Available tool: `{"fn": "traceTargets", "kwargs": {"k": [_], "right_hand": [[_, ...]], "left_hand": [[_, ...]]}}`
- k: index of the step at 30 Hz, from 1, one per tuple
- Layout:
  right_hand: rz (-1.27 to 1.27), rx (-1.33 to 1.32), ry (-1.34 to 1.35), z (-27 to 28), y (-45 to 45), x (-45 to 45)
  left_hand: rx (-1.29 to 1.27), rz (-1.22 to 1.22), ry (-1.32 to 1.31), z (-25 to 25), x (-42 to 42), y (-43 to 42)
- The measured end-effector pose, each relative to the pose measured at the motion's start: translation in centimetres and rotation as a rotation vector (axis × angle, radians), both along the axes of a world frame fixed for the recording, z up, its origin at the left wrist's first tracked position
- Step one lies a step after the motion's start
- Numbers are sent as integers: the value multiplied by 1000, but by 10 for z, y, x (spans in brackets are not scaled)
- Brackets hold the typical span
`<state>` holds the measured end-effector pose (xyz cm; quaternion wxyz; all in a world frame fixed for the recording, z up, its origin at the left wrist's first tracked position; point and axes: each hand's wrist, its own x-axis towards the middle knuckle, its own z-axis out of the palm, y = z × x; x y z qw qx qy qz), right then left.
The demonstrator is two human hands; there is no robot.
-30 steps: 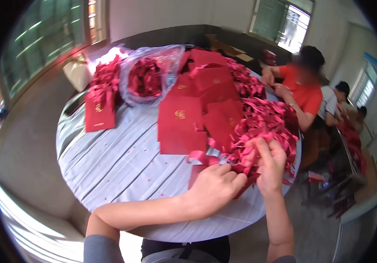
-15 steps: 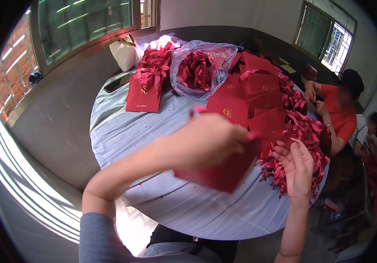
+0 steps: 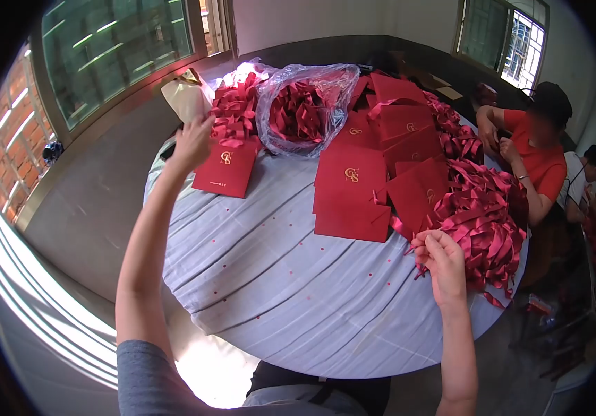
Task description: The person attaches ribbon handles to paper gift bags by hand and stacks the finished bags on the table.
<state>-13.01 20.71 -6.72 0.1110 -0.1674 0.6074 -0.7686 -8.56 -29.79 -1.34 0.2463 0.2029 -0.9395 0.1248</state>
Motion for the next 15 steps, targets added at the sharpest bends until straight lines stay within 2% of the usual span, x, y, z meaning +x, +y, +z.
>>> {"fn": "traceTargets", "kwargs": {"k": [1, 4, 6, 8, 10, 13, 15], "right_hand": [[-4, 20, 13, 1, 2, 2], [-13, 58, 56, 6, 9, 8], [-17, 79, 87, 10, 16, 13], [-41, 121, 136, 12, 22, 16], [-65, 128, 136, 10, 27, 18], [-89, 96, 125, 4, 34, 16], [-125, 75, 104, 0, 36, 15]], "left_hand": [[200, -75, -34, -17, -4, -8], [205, -69, 42, -60, -1, 16], [222, -52, -77, -72, 0, 31], [175, -19, -73, -79, 1, 39], [89, -25, 197, -75, -5, 40], [362, 208, 244, -62, 1, 26], [370, 279, 155, -64, 6, 6]]}}
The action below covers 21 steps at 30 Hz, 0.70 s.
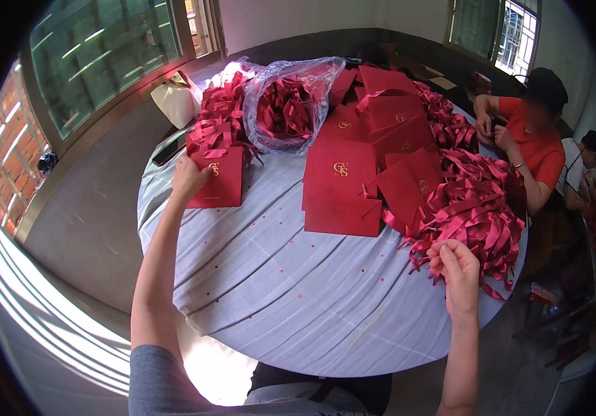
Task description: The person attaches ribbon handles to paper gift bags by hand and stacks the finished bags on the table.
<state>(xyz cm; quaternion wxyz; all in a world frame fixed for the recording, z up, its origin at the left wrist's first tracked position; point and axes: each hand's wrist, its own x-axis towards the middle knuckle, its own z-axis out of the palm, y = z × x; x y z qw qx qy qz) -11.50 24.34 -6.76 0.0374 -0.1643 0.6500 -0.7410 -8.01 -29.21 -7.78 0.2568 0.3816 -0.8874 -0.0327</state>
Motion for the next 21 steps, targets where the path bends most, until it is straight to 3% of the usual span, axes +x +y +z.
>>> {"fn": "traceTargets", "kwargs": {"k": [2, 4, 7, 11, 13, 14, 18, 21], "right_hand": [[16, -17, -9, -9, 0, -3], [35, -30, -17, -12, -1, -5], [16, -23, -18, -12, -1, -3], [8, -23, -31, -16, 2, -3], [8, -23, -34, -16, 3, -3], [15, -15, -31, -16, 3, -3], [24, 13, -36, -17, 3, -3], [5, 13, -33, -20, 4, -4]], "left_hand": [[308, -110, 9, 0, 6, -10], [298, -118, 63, 4, 11, -3], [374, 56, 48, 7, 12, 2], [458, -87, 228, 5, 6, -21], [773, -486, 387, 19, 4, -22], [685, -530, 417, 29, -1, -19], [-98, -661, 249, 136, 10, 110], [-514, -970, 166, 178, 14, 171]]}}
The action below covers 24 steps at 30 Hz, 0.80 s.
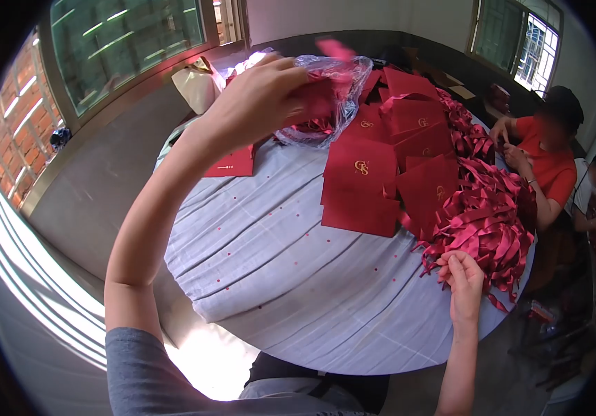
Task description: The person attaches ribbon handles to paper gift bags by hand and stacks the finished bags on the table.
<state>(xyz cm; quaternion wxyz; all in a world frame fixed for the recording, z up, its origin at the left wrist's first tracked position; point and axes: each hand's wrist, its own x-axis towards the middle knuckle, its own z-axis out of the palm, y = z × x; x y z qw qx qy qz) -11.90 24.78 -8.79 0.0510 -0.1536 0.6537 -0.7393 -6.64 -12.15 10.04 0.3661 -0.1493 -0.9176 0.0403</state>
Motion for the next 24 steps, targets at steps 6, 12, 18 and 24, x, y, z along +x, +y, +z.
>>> {"fn": "traceTargets", "kwargs": {"k": [6, 12, 18, 24], "right_hand": [[-1, 2, 10, -3, 2, 0], [-20, 1, 7, -2, 1, 2], [-5, 56, 9, -4, -2, 1], [-6, 80, 9, -3, -2, 3]], "left_hand": [[413, -387, -192, 14, -1, 20], [1597, -358, -275, -60, -28, -149], [2162, -302, -279, -165, -20, -220], [2330, -234, -299, -163, -61, -205]]}}
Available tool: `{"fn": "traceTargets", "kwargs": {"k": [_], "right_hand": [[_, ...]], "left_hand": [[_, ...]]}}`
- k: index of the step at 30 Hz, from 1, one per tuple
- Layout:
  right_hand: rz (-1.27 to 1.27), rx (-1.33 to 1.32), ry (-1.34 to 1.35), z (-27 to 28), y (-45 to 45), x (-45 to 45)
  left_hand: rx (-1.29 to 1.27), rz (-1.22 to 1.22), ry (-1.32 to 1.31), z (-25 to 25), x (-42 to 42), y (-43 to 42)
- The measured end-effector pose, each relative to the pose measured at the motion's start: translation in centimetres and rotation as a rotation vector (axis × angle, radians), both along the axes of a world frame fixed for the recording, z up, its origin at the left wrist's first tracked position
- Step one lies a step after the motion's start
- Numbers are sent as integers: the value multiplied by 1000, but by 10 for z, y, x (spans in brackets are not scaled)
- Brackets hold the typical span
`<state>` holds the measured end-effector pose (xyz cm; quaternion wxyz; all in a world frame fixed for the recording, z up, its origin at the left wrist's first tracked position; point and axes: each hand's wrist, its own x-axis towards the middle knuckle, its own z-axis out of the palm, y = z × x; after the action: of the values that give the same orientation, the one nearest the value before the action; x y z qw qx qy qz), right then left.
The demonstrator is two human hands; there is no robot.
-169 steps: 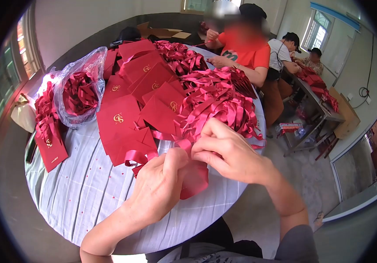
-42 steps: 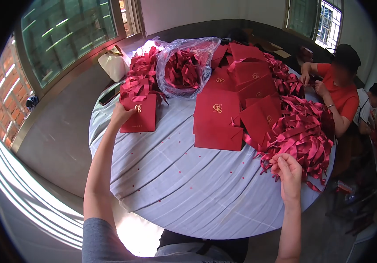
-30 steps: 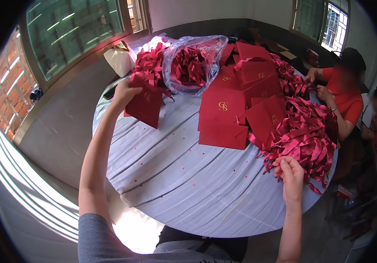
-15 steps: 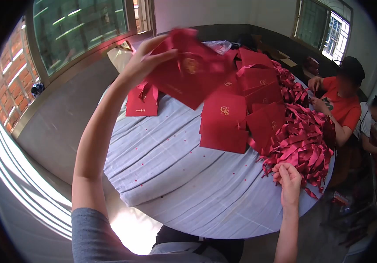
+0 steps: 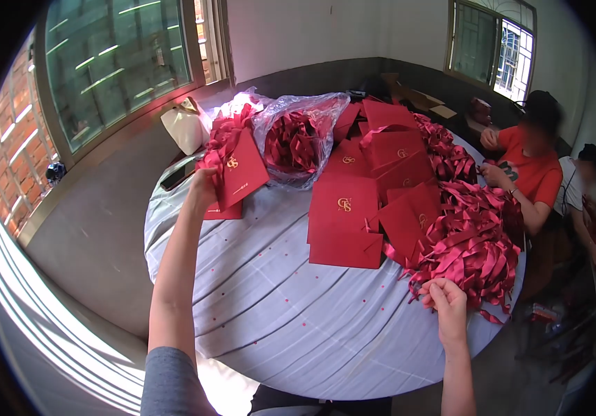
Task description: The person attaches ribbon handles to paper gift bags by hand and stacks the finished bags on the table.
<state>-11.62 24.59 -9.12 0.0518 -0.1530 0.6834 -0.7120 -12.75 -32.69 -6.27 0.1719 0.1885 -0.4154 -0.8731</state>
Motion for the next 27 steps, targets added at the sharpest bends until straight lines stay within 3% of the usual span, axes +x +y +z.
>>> {"fn": "traceTargets", "kwargs": {"k": [6, 9, 10, 11, 13, 17, 25, 27], "right_hand": [[-2, -2, -2, -2, 1, 0], [-3, 1, -2, -3, 1, -1], [3, 9, -5, -3, 1, -1], [5, 10, -9, -3, 0, -1], [4, 20, 3, -2, 0, 0], [2, 25, -4, -1, 0, 1], [39, 64, 8, -1, 0, 2], [36, 67, 8, 0, -1, 2]], "left_hand": [[88, -108, 182, 13, -58, -1], [-21, -102, 171, 52, -69, 18], [-232, -69, 131, 76, -72, 19], [-210, -117, 174, 83, -83, 8], [-271, -448, 241, 110, -78, 10], [-404, -440, 488, 140, -62, 23], [-453, -114, 168, 77, 28, -17], [-679, -24, 28, 33, 40, -42]]}}
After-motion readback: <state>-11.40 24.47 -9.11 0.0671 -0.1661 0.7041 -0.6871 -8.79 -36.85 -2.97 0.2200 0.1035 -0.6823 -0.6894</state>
